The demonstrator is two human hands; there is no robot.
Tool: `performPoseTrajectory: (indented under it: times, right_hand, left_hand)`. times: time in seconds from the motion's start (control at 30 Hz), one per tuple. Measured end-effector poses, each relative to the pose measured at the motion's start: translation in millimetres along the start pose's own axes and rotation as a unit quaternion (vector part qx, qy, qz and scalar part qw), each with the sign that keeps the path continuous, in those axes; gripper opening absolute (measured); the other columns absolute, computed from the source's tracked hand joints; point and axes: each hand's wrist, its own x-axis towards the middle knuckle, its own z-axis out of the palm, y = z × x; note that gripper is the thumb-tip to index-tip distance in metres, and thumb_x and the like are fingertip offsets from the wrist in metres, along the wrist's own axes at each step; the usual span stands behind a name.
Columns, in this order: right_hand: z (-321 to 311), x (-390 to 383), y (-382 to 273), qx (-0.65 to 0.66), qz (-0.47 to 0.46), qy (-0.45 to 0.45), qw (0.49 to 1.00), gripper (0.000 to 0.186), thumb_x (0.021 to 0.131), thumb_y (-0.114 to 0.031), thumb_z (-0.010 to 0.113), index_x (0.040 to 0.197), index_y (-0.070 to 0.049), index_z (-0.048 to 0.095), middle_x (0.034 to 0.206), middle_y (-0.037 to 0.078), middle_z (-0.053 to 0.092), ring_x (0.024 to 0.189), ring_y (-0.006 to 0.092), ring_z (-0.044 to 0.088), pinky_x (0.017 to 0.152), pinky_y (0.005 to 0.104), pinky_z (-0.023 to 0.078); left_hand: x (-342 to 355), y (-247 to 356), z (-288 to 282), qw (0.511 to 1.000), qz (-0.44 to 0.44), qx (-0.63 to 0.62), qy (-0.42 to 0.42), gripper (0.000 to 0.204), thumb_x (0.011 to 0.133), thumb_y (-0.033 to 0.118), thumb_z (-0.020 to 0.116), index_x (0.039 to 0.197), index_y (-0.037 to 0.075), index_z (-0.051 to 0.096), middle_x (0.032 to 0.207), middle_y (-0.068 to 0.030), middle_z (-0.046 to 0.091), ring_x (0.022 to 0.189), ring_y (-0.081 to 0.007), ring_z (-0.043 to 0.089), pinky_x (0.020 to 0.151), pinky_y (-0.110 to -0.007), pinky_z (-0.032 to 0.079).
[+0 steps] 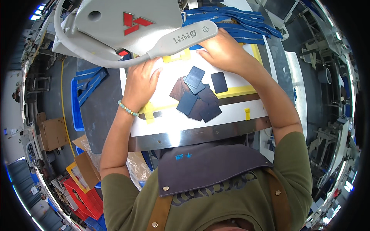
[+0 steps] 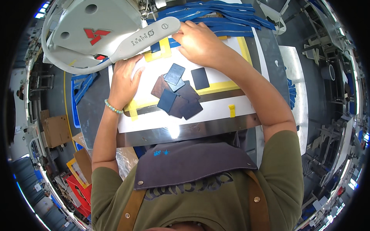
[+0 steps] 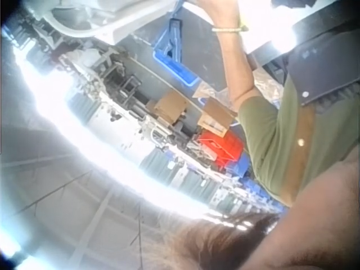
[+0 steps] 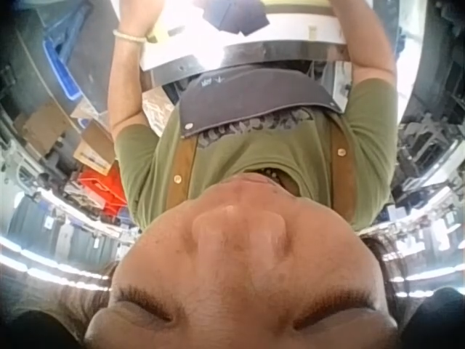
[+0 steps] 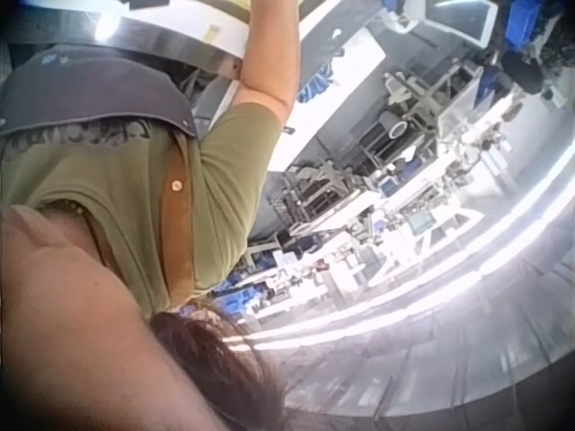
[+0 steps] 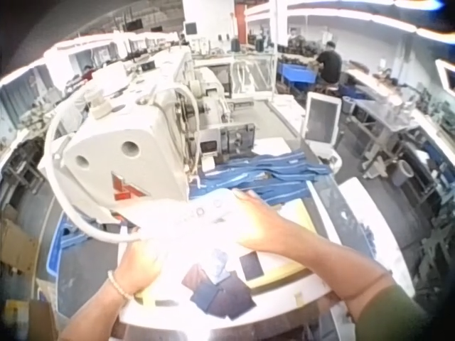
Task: Sew small blue leather patches onto long blue leather straps using an industrial sewing machine.
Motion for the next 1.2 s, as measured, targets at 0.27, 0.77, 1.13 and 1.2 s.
performPoseTrajectory:
  times: [0.27, 0.77, 1.13, 1.2]
  right_hand:
    - [-21.0, 11.8, -18.3, 0.082, 0.053, -0.176, 0.98, 0.027, 0.098, -0.022, 0.068, 0.119, -0.005, 0.068, 0.101, 0.016, 0.075, 0.1, 0.0353, 0.071, 0.092, 0.0483, 0.051]
    - [-92.9, -6.6, -106.5, 0.171, -0.161, -0.272, 0.933, 0.024, 0.086, -0.007, 0.069, 0.108, -0.001, 0.063, 0.074, 0.008, 0.067, 0.075, 0.027, 0.071, 0.065, 0.0404, 0.051]
    - [-90.7, -13.2, -105.6, 0.121, -0.166, -0.323, 0.924, 0.035, 0.081, 0.0, 0.068, 0.116, 0.002, 0.063, 0.072, 0.007, 0.069, 0.069, 0.0269, 0.071, 0.061, 0.0391, 0.052]
    - [-91.1, -13.8, -105.1, 0.115, -0.177, -0.293, 0.933, 0.03, 0.084, -0.001, 0.065, 0.114, 0.001, 0.063, 0.069, 0.007, 0.067, 0.067, 0.0263, 0.07, 0.06, 0.0395, 0.051]
  left_hand:
    - [3.2, -1.4, -1.6, 0.997, 0.065, 0.034, 0.023, 0.039, 0.091, 0.012, 0.076, 0.128, 0.001, 0.069, 0.12, -0.0175, 0.074, 0.112, -0.038, 0.068, 0.099, -0.045, 0.053]
    - [-8.6, 24.8, -3.1, 0.992, 0.027, -0.121, 0.033, 0.047, 0.074, 0.003, 0.081, 0.12, 0.003, 0.071, 0.091, -0.0122, 0.075, 0.084, -0.0288, 0.074, 0.077, -0.039, 0.058]
    - [-5.7, 19.7, -1.5, 0.976, 0.002, -0.214, 0.028, 0.038, 0.08, -0.004, 0.081, 0.117, 0.0, 0.073, 0.104, -0.0118, 0.08, 0.096, -0.0207, 0.077, 0.09, -0.033, 0.059]
    - [-5.2, 19.6, -2.6, 0.981, 0.022, -0.186, 0.041, 0.04, 0.081, 0.0, 0.083, 0.12, 0.0, 0.073, 0.105, -0.0117, 0.08, 0.097, -0.0205, 0.077, 0.091, -0.033, 0.059]
